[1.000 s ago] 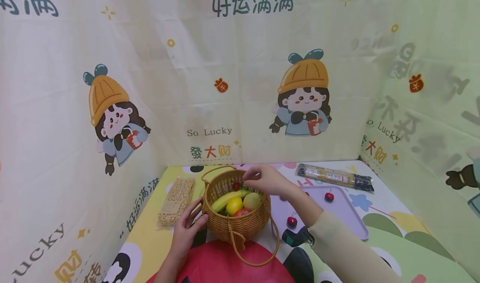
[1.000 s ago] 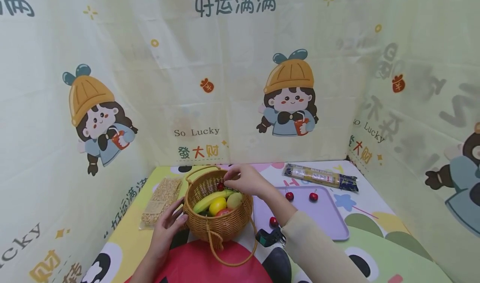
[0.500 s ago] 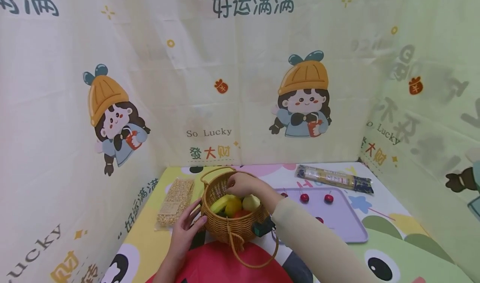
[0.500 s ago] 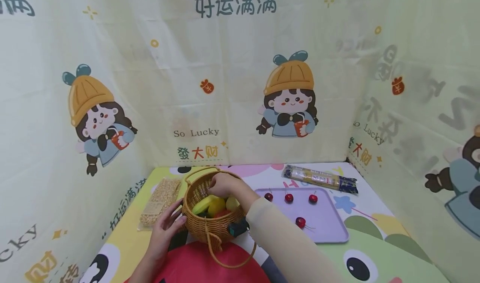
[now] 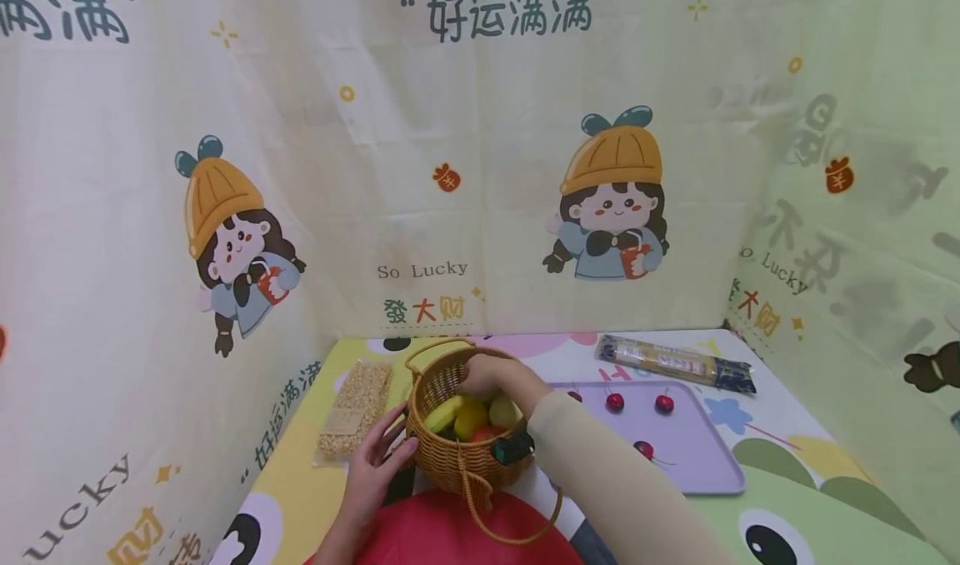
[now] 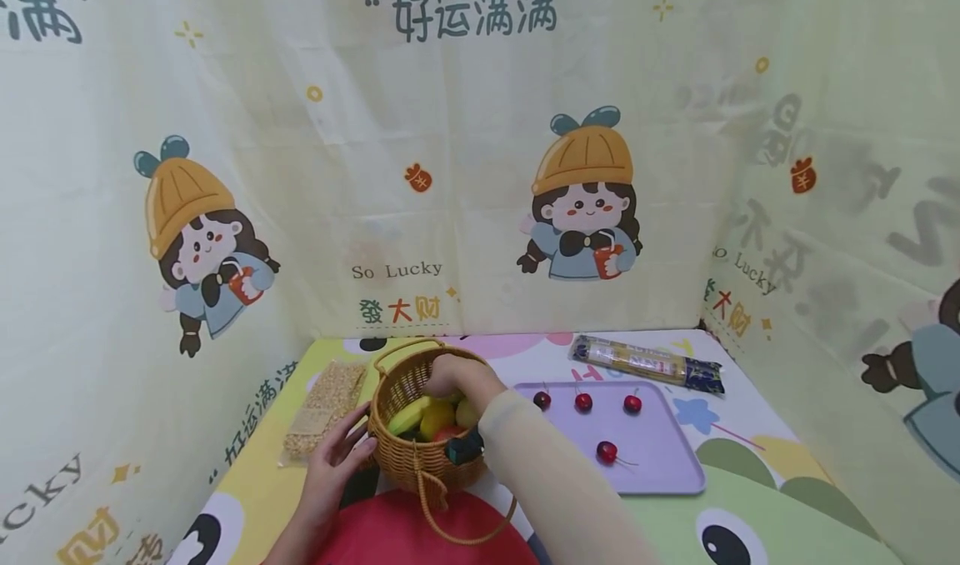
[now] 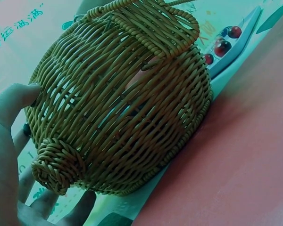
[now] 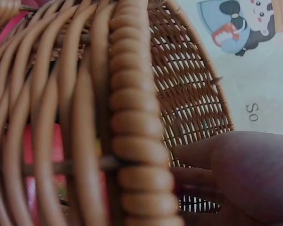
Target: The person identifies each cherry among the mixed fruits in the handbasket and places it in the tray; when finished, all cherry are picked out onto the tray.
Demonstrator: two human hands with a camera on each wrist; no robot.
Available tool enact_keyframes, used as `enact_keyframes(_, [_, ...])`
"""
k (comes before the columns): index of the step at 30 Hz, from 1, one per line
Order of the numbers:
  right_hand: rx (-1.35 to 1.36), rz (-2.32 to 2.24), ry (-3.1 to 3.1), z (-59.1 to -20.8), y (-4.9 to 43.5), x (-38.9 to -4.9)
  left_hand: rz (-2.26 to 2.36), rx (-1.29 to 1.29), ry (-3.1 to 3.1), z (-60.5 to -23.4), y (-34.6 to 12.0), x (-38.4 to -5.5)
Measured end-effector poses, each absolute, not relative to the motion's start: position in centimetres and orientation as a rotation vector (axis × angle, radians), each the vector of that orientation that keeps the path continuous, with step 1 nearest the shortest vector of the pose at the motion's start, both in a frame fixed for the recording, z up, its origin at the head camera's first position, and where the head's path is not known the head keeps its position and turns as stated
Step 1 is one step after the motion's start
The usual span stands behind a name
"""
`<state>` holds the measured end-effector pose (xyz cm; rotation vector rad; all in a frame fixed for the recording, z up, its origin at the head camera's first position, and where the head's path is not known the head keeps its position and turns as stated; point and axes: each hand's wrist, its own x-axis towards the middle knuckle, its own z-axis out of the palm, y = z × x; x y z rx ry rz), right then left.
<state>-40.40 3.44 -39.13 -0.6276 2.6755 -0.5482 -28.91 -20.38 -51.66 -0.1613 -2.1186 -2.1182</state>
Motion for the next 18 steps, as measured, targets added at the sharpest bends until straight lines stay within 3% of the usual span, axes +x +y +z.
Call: enact_keyframes(18, [-0.666,-0.397,2.706,-39.52,2.51,-40.50,-2.132,-0.164,-2.096,-51.96,-20.25,-28.83])
